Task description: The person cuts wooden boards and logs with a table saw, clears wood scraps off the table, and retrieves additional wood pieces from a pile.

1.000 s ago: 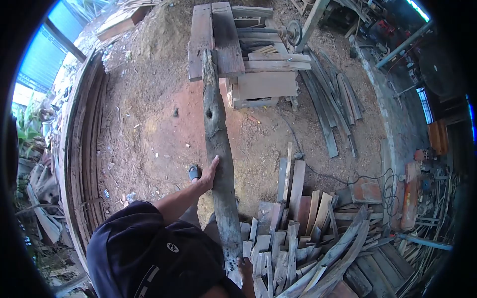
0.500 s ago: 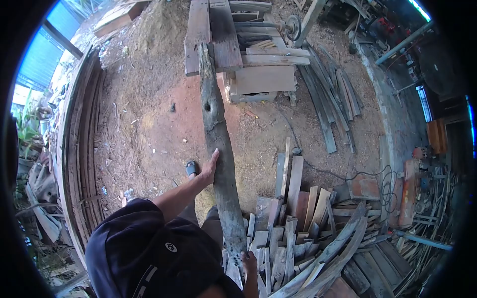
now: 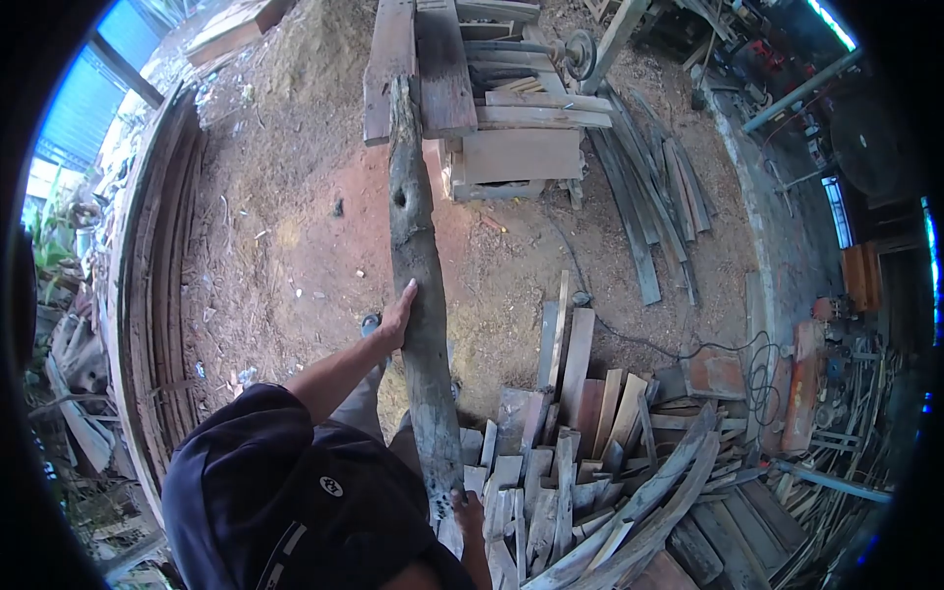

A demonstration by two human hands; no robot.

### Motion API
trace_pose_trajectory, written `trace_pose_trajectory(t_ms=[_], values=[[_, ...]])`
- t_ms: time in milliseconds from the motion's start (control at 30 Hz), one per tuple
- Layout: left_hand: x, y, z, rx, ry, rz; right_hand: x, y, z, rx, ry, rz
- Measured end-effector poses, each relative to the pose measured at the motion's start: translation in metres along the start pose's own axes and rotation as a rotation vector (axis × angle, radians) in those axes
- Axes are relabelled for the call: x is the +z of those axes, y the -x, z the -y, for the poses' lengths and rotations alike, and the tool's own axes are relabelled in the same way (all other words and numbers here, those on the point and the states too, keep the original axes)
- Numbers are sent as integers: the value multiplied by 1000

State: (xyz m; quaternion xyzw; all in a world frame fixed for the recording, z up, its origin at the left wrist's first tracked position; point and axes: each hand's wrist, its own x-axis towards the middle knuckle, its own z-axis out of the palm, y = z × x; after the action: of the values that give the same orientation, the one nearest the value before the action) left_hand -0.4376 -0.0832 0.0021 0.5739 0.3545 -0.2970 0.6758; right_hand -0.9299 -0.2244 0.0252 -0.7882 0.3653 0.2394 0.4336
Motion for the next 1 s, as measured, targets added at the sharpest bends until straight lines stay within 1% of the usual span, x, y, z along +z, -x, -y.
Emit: trace_pose_trajectory(t_ms=[33, 133, 200, 267, 333, 367, 400, 467, 500, 533, 567, 633, 667, 733, 800, 867, 900, 933, 1000], values=[[0, -4, 0, -2, 1, 1, -4, -2, 4, 55, -10, 97], [-1, -2, -14, 1, -60, -29, 0, -11, 8, 93, 71, 85], [1, -8, -20, 29, -23, 41, -1, -15, 16, 98, 41, 86], [3, -11, -31, 42, -48, 27, -2, -23, 24, 105, 51, 101], [3, -15, -40, 46, -70, 11, -2, -31, 30, 78, 40, 81], [4, -8, -48, 103, -69, 40, -2, -36, 34, 54, 19, 57], [3, -8, -46, 103, -68, 40, -2, -43, 39, 29, -1, 34], [-3, -4, -43, 512, -44, 19, 0, -53, 49, -7, -2, -3], [-8, 2, -38, 526, -7, 120, 1, -59, 55, -55, 12, -54], [-11, 22, -33, 526, -15, 190, 2, -65, 61, -103, 24, -107], [-23, 8, 12, 484, -180, 210, 0, -72, 74, -123, 20, -108], [-17, 49, 18, 478, -281, 175, 2, -78, 85, -39, 40, 29], [-19, 49, 15, 485, -282, 174, 7, -79, 85, -45, 38, 28], [-20, 46, 15, 405, -95, 293, 17, -80, 74, -173, 41, -157], [-25, 35, 13, 365, -99, 321, 18, -80, 80, -142, 86, -148], [-27, 28, 15, 437, -76, 297, 19, -80, 84, -124, 95, -100], [-27, 30, 10, 390, -94, 259, 16, -79, 93, -72, 105, -50], [-26, 28, 2, 393, -93, 257, 14, -82, 105, -76, 106, -50], [-28, 23, -11, 399, -110, 290, 12, -86, 122, -65, 36, -37]])
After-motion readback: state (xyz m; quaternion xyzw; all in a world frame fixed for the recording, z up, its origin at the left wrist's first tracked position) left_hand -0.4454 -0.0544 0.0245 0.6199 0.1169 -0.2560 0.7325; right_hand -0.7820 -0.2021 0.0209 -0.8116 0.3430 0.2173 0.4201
